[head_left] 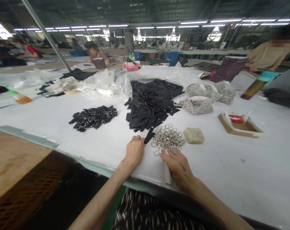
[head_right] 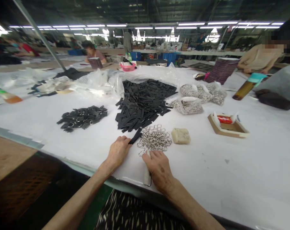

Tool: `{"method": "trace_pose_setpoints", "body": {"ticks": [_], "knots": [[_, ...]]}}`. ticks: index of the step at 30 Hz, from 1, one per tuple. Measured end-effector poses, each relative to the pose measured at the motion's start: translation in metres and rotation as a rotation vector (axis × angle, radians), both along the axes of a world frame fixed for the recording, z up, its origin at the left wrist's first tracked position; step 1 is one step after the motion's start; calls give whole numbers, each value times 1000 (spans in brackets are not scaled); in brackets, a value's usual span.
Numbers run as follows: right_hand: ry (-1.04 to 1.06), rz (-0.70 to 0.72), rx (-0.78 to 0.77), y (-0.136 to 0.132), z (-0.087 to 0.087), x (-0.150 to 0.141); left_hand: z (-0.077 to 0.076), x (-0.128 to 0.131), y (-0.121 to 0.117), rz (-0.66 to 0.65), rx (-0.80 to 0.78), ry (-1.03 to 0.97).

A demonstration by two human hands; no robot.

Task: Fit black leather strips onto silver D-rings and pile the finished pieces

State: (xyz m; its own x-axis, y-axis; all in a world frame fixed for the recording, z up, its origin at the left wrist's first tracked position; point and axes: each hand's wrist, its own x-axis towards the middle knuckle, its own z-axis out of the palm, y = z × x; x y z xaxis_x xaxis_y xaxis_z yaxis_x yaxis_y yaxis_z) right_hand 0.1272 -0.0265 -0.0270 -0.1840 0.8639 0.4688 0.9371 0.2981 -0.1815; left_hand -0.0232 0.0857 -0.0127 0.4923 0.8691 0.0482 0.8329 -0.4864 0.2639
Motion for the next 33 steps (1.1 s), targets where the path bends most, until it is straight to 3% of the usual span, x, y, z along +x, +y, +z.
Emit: {"method": "trace_pose_setpoints", "body": {"ticks": [3, 7, 11, 15, 21, 25, 27, 33], "knots": [[-165, 54, 43, 13, -6, -9, 4, -4, 4, 22, -54, -6], [-208, 78, 43, 26, -17, -18, 3, -11, 11, 76, -127, -86], [-184, 85, 49, 32, -25, -20, -3, -17, 16, 130, -229, -260], [-84, 71, 29, 32, -22, -16, -5, -20, 13, 148, -413, -491], [229, -108, -25, 17, 2, 0, 6, -11, -10, 53, -760, -797], [822, -200, -135, 7, 17, 10, 15, 5, -27, -15, -941, -903], [1018, -207, -150, 4, 22, 13, 17, 13, -33, -33, -994, -936], [1107, -190, -93, 0, 25, 20, 16, 25, -43, -26, -1137, -1017]]}}
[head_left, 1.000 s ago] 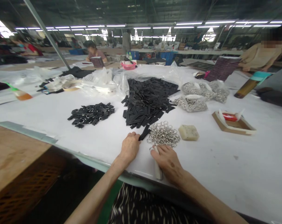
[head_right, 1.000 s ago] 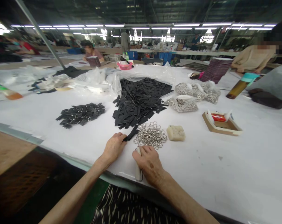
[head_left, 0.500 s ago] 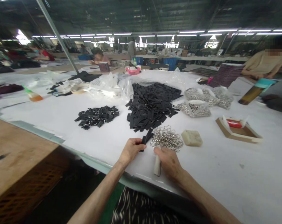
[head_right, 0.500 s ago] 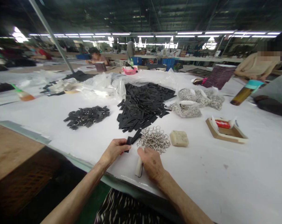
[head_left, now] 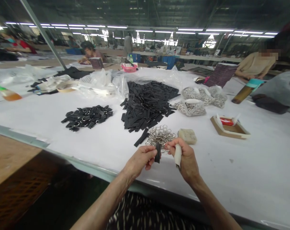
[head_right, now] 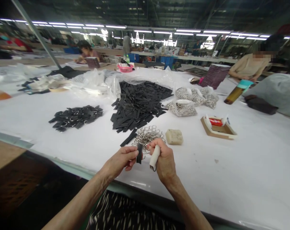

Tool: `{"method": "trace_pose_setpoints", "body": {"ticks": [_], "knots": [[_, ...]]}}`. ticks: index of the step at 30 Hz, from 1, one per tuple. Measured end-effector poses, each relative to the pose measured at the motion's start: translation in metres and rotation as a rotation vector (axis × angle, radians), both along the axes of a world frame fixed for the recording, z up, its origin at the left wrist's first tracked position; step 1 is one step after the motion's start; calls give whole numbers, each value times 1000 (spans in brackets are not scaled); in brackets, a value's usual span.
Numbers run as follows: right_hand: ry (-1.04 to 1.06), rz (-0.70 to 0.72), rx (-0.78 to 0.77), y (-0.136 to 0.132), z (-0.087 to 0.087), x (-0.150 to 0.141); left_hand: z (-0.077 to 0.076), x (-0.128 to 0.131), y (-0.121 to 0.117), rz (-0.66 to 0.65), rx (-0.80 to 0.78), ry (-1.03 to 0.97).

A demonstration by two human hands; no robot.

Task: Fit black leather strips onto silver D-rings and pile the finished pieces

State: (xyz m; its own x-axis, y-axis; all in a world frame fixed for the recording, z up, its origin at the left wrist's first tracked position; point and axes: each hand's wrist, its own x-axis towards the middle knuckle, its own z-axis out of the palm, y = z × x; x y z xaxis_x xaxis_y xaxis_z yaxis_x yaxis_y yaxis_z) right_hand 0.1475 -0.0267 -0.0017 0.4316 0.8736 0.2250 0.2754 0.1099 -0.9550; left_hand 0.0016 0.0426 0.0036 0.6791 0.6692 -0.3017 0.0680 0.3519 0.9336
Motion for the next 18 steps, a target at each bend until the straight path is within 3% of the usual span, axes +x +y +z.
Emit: {"method": "trace_pose_setpoints", "body": {"ticks": [5, 8, 13, 18], "knots": [[-195, -66, 39, -5, -2, 2, -8, 6, -7, 90, -138, -91], [-411, -66, 80, -8, -3, 2, -12, 8, -13, 123, -116, -109], [-671, -72, 173, -9, -5, 2, -5, 8, -22, 8, 124, -4], [-864, -48, 348, -7, -4, 3, 0, 10, -24, -74, 72, 33]]}}
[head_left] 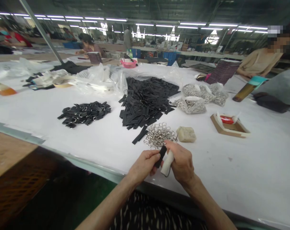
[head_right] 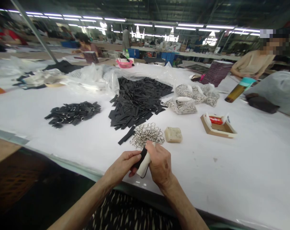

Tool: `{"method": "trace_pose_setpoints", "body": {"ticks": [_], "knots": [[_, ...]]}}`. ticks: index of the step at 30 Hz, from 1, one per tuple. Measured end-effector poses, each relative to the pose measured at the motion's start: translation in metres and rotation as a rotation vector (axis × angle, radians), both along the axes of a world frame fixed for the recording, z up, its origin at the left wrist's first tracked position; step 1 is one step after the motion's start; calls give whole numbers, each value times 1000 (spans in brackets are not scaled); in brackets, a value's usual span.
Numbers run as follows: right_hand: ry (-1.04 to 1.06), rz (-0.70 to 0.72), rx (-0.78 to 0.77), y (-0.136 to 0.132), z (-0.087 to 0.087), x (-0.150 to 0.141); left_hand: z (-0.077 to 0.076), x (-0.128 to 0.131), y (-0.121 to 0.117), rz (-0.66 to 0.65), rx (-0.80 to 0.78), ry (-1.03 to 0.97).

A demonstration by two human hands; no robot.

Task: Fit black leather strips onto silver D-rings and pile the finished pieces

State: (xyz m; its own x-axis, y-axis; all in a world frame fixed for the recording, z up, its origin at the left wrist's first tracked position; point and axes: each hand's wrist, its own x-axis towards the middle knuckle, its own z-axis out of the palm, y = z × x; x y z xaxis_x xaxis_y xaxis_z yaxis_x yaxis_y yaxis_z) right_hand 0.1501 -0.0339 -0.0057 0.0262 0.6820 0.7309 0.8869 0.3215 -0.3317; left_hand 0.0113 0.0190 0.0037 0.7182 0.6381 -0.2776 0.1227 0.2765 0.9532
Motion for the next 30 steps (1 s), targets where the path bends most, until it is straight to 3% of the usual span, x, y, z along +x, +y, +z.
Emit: {"method": "trace_pose_setpoints", "body": {"ticks": [7, 14, 19, 26, 30], "knots": [[-136, -9, 38, -5, -2, 4, -11, 3, -4, 121, 122, 58], [-192, 8, 29, -6, -5, 4, -13, 10, -10, 145, 145, 109], [-260, 20, 32, -6, -3, 2, -14, 9, -10, 167, 319, 172], [-322, 146, 23, -7, 1, 8, -9, 5, -10, 144, 601, 283], [-363, 152, 17, -8, 3, 7, -10, 2, -7, 84, 533, 181]]}}
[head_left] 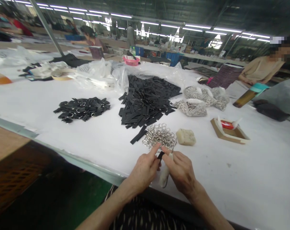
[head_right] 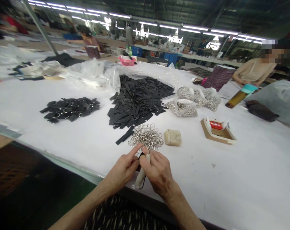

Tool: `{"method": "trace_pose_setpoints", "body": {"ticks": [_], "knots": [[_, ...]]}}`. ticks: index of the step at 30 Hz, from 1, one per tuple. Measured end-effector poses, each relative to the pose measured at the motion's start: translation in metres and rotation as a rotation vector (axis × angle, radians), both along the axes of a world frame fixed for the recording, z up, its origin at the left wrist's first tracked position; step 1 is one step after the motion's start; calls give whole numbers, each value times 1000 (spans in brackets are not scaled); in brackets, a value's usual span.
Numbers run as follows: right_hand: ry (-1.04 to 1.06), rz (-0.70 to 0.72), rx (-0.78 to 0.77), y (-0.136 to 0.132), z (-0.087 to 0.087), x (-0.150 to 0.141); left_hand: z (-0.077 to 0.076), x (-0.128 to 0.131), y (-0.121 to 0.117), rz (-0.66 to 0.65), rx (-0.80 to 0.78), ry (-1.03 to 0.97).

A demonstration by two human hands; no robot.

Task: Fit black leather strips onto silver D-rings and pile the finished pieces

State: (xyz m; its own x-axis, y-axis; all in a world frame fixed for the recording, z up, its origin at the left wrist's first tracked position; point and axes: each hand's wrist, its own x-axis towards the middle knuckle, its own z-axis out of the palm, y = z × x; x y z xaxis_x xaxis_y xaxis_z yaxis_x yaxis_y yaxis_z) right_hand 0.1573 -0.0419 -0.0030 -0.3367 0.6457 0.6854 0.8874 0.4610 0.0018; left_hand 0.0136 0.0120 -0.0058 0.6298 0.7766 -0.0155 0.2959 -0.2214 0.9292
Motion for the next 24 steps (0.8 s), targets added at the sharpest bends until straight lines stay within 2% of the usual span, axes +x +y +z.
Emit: {"method": "trace_pose_setpoints", "body": {"ticks": [6, 13, 15, 19, 21, 24], "knots": [[-87, -38, 15, 1, 2, -4, -12, 0, 0, -54, -275, -184], [25, 18, -86, 5, 6, 4, -7, 1, -1, -4, -169, -137], [-50, 18, -88, 7, 7, 5, -8, 0, 0, -11, -204, -165], [-203, 32, -38, 9, 8, 5, -13, 1, 4, -30, -369, -261], [-131, 51, -64, 7, 8, 6, -12, 2, 6, -30, -452, -317], [142, 37, -119, 1, 5, 10, -8, 5, 7, -24, -582, -413]]}}
